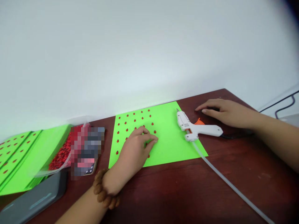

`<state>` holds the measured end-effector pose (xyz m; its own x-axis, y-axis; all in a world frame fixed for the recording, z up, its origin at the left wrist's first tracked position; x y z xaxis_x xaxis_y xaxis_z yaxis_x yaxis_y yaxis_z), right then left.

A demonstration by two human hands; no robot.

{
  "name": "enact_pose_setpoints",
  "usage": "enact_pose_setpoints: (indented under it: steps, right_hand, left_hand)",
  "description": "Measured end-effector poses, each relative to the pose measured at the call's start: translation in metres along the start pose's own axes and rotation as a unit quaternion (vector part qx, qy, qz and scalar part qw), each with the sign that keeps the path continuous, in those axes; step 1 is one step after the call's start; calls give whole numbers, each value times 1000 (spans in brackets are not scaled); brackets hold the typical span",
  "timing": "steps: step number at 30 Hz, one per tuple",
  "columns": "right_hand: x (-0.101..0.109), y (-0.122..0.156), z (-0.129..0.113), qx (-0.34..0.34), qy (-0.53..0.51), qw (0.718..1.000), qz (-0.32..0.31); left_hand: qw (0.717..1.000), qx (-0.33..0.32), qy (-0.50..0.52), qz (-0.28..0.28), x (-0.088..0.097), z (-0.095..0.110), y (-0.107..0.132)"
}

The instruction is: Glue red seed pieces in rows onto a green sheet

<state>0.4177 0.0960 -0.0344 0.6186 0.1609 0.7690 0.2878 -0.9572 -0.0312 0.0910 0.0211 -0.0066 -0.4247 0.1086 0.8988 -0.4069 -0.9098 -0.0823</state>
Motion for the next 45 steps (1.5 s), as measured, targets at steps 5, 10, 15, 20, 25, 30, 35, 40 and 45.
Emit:
enact_pose_setpoints:
  steps: [5,10,15,20,25,30,35,40,45]
  right_hand:
    - [0,-1,0,5,-5,1000,7]
    - [0,-1,0,9,-5,1000,3]
    - [0,0,-2,13,0,1000,9]
    - [1,0,-1,7,0,1000,10]
    - [2,0,-2,4,0,1000,11]
    - [2,0,-4,2,-1,1000,12]
    - [1,1,-4,3,-2,1000,6]
    - [1,0,-2,1,2,1000,7]
    - [0,0,-1,2,4,1000,8]
  left_hand:
    - [999,-23,-11,25,-1,0,0]
    - [998,-36,-33,36,-1,0,-1]
    - [989,-78,-92,83,8,7,5]
    - [978,-103,-148,104,12,14,12]
    - [972,-122,-183,80,6,19,13]
    - [970,-132,-189,76,5,22,14]
    - [965,-147,-200,85,7,26,17]
    - [962,-147,-220,65,4,28,17]
    - [954,-150,-256,44,5,30,18]
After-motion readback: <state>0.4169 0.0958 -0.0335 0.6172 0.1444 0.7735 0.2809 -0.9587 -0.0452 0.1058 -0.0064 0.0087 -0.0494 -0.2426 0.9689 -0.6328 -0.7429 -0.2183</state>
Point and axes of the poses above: each hand's wrist, its own y-axis away from the middle knuckle, its own x-axis out of the back of the hand, z = x × y, the point moved 8 cm from there along -y, towards the middle knuckle, and after that the axes turned 6 degrees about -y, right-handed, at the moved point
